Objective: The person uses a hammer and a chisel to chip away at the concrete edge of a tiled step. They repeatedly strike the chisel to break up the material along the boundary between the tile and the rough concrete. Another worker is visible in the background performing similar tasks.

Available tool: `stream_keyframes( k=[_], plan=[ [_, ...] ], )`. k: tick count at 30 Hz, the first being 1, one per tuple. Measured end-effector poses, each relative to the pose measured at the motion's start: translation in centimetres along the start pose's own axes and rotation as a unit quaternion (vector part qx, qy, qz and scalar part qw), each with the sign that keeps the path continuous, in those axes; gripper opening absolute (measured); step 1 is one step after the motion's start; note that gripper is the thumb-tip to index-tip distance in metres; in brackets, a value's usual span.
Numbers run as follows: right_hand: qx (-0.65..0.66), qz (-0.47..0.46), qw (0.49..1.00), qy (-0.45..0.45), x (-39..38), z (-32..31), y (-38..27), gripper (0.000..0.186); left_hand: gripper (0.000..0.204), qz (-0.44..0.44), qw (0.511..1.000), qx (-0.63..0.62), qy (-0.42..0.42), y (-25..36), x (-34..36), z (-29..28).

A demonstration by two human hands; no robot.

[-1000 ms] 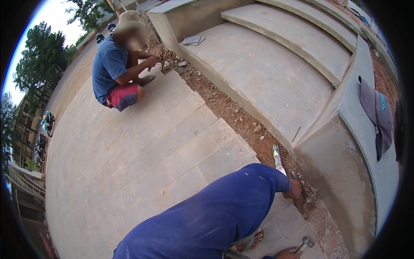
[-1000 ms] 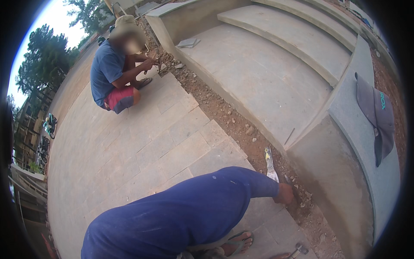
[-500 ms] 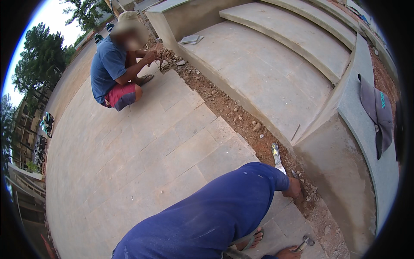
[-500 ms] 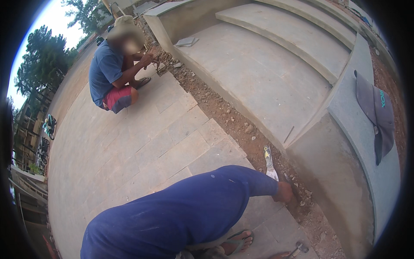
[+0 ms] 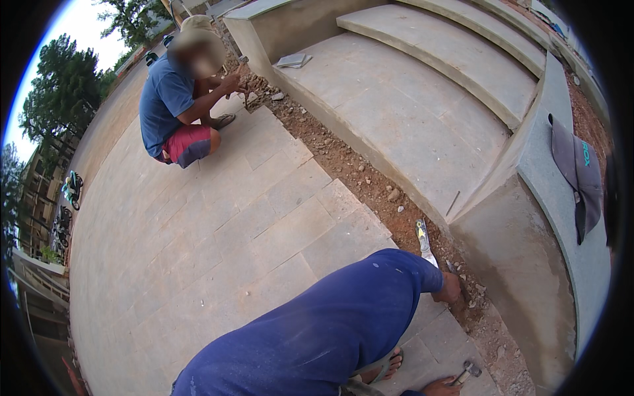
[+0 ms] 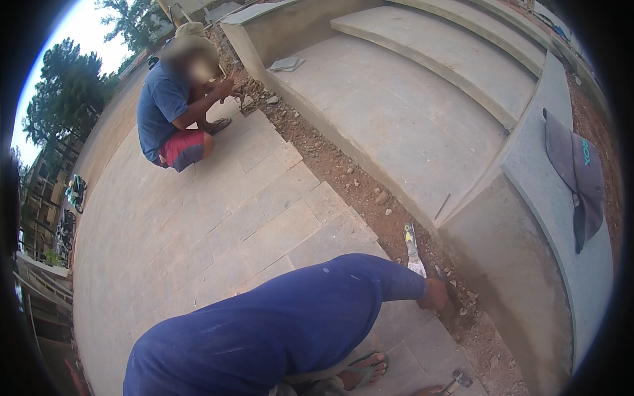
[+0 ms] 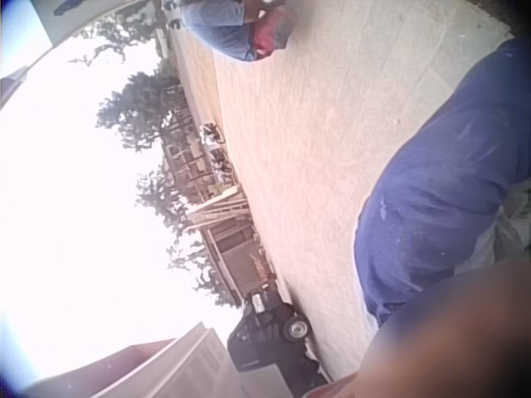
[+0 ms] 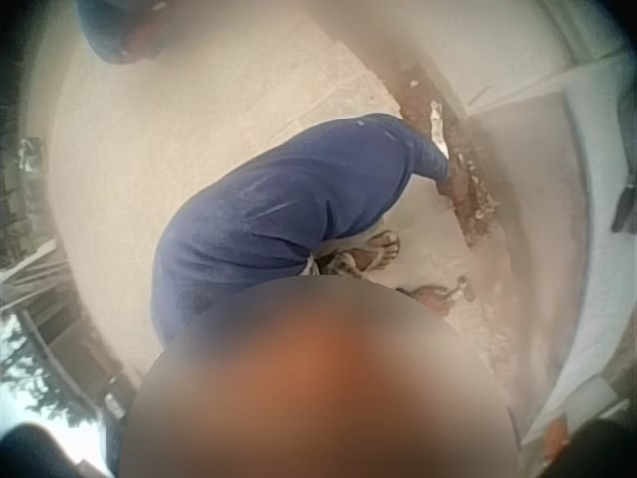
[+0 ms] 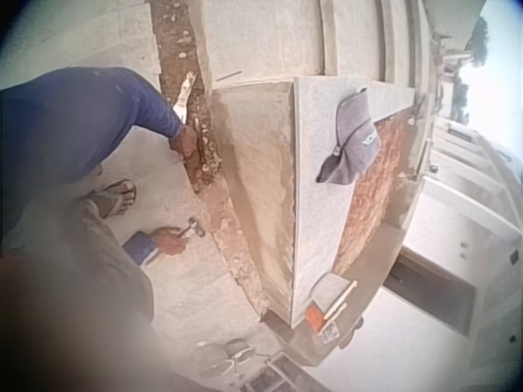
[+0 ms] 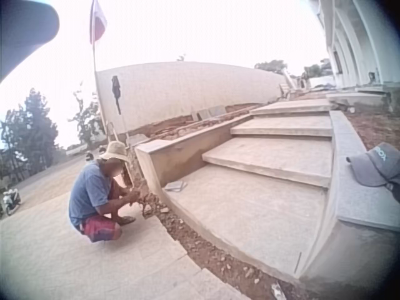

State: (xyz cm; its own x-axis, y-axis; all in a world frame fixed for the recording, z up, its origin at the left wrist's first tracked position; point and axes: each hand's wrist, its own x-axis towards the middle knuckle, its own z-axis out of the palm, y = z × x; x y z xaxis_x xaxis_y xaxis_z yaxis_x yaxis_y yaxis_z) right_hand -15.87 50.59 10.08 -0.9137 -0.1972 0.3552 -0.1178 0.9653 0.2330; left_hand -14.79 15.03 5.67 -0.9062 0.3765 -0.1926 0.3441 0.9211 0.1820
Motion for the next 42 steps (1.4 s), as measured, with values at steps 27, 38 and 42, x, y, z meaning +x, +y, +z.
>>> stream_keyframes(
  k=[27,38,42],
  plan=[
    [-0.008,-0.003,1.000,0.002,0.2,-0.8,0.0,0.048,0.024,0.000,1.000,-0.003,-0.008,0.2,-0.6,-0.5],
    [-0.008,-0.002,1.000,0.005,0.0,0.1,0.2,0.048,0.029,0.005,1.000,-0.013,-0.009,-0.2,-0.1,0.0],
    [-0.008,-0.006,1.000,0.002,-0.1,-0.4,0.0,0.048,0.029,0.005,1.000,-0.008,-0.022,0.0,-0.4,0.2]
  ],
)
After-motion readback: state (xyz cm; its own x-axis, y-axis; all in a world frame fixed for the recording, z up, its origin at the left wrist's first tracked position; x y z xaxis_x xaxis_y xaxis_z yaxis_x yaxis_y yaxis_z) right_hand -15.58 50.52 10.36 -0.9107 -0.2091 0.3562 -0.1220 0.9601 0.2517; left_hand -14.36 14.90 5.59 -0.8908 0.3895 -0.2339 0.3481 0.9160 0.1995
